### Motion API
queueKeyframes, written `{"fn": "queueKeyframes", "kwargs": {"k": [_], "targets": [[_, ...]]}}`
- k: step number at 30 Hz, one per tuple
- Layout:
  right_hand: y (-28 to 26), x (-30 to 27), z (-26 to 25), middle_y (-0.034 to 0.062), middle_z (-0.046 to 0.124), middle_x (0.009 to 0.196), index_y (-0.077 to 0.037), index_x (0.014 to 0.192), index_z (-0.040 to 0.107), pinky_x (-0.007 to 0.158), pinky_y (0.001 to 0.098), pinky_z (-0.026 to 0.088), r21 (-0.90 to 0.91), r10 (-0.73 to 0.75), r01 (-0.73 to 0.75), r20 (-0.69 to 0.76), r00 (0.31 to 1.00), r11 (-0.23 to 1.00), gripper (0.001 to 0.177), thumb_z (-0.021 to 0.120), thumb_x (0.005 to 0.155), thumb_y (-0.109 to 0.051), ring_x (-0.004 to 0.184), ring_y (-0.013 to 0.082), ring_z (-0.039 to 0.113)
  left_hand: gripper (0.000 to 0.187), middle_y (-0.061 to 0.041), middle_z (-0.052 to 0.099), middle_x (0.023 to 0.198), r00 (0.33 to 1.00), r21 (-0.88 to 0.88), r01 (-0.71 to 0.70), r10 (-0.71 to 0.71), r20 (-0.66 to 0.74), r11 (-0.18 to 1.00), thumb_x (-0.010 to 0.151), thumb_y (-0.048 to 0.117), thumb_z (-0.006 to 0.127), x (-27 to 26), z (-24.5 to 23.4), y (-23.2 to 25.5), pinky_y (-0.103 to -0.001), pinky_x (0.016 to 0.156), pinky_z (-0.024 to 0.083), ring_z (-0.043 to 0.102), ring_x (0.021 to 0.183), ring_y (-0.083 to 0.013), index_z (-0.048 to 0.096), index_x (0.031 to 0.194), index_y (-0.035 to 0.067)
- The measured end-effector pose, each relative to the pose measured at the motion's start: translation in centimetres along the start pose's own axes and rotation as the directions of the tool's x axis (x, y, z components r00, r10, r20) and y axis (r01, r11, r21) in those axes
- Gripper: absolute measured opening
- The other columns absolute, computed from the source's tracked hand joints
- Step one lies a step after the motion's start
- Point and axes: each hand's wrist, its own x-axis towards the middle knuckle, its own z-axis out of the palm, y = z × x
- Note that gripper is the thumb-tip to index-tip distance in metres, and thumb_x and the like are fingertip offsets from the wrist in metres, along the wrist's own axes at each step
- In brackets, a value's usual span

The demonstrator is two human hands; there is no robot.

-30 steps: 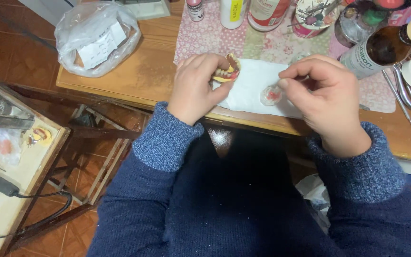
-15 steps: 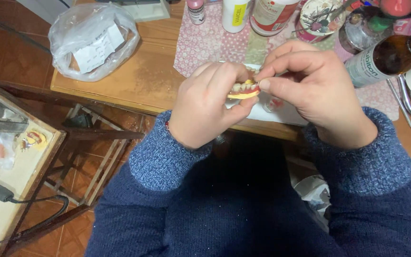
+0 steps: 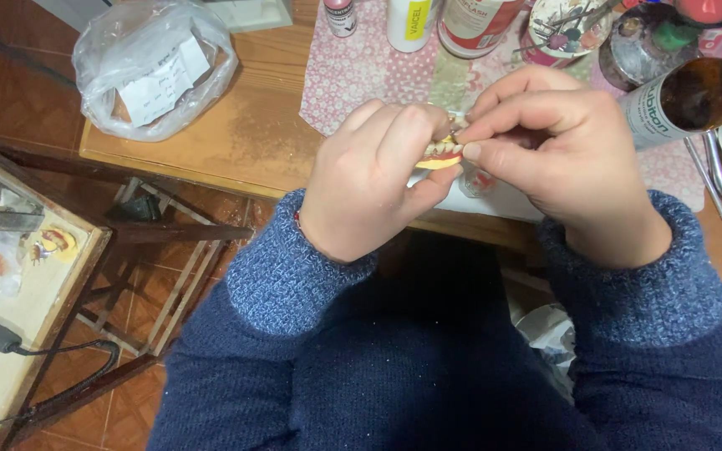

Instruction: Repairing or adjusting a partial denture on a dental cast using a spatula and various dental materials.

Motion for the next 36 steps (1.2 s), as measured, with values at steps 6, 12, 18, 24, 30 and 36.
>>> {"fn": "queueKeyframes", "kwargs": {"k": [6,12,18,24,30,36], "targets": [[-0.1,0.0,0.4,0.0060,0.065,0.113,0.002,0.100,0.074,0.074,0.0219,0.055,0.033,0.001,-0.001,-0.014,1.000,0.999,0.009,0.074,0.091,0.002,0.085,0.0096,0.066,0.040,-0.007,0.065,0.106,1.000,-0.021,0.010,-0.011,-0.020,1.000,0.089,0.010,0.084,-0.1,0.4,-0.1,-0.037,0.084,0.052,0.063,0.094,-0.0277,0.056,0.117,0.006],[0.5,-0.1,0.0,0.0045,0.062,0.116,0.003,0.113,0.070,0.085,0.0224,0.054,0.438,0.102,-0.114,0.052,0.993,0.891,0.015,0.065,0.099,0.003,0.094,0.0081,0.064,0.042,-0.007,0.066,0.102,0.994,-0.135,0.072,-0.083,-0.074,0.988,0.089,0.014,0.088,-0.8,1.0,-0.9,-0.033,0.086,0.056,0.069,0.095,-0.0252,0.055,0.115,0.009],[0.2,-0.3,0.4,0.0034,0.060,0.119,0.001,0.108,0.071,0.083,0.0241,0.056,0.430,0.015,-0.025,0.028,1.000,0.903,0.013,0.062,0.099,0.003,0.094,0.0097,0.063,0.045,-0.006,0.068,0.101,0.968,-0.279,0.234,-0.249,-0.022,0.931,0.089,0.016,0.089,-1.4,1.3,-0.7,-0.030,0.080,0.060,0.072,0.092,-0.0189,0.054,0.116,0.008],[0.2,-0.4,0.9,0.0067,0.061,0.111,-0.001,0.098,0.071,0.083,0.0251,0.048,0.015,-0.130,0.131,-0.070,0.989,0.991,0.009,0.069,0.090,0.003,0.099,0.0121,0.059,0.045,-0.006,0.066,0.104,0.990,-0.092,0.082,-0.092,-0.104,0.992,0.086,0.013,0.089,-0.9,1.1,0.0,-0.033,0.081,0.055,0.067,0.093,-0.0254,0.054,0.113,0.008],[1.3,-0.9,1.1,0.0060,0.064,0.108,0.000,0.098,0.074,0.077,0.0209,0.051,0.003,-0.138,0.139,-0.081,0.987,0.990,0.005,0.074,0.093,0.001,0.092,0.0094,0.062,0.043,-0.006,0.064,0.103,0.993,-0.048,0.074,-0.078,-0.085,0.996,0.088,0.011,0.088,-0.8,0.9,0.5,-0.034,0.080,0.055,0.066,0.091,-0.0262,0.053,0.112,0.007],[1.4,-1.0,1.3,0.0057,0.064,0.109,-0.001,0.098,0.073,0.077,0.0191,0.053,0.029,-0.117,0.121,-0.111,0.987,0.992,0.002,0.072,0.097,0.001,0.092,0.0088,0.064,0.043,-0.006,0.064,0.103,0.990,-0.030,0.088,-0.091,-0.104,0.996,0.087,0.011,0.088,-0.7,1.1,0.9,-0.035,0.079,0.055,0.066,0.090,-0.0264,0.053,0.112,0.007]]}}
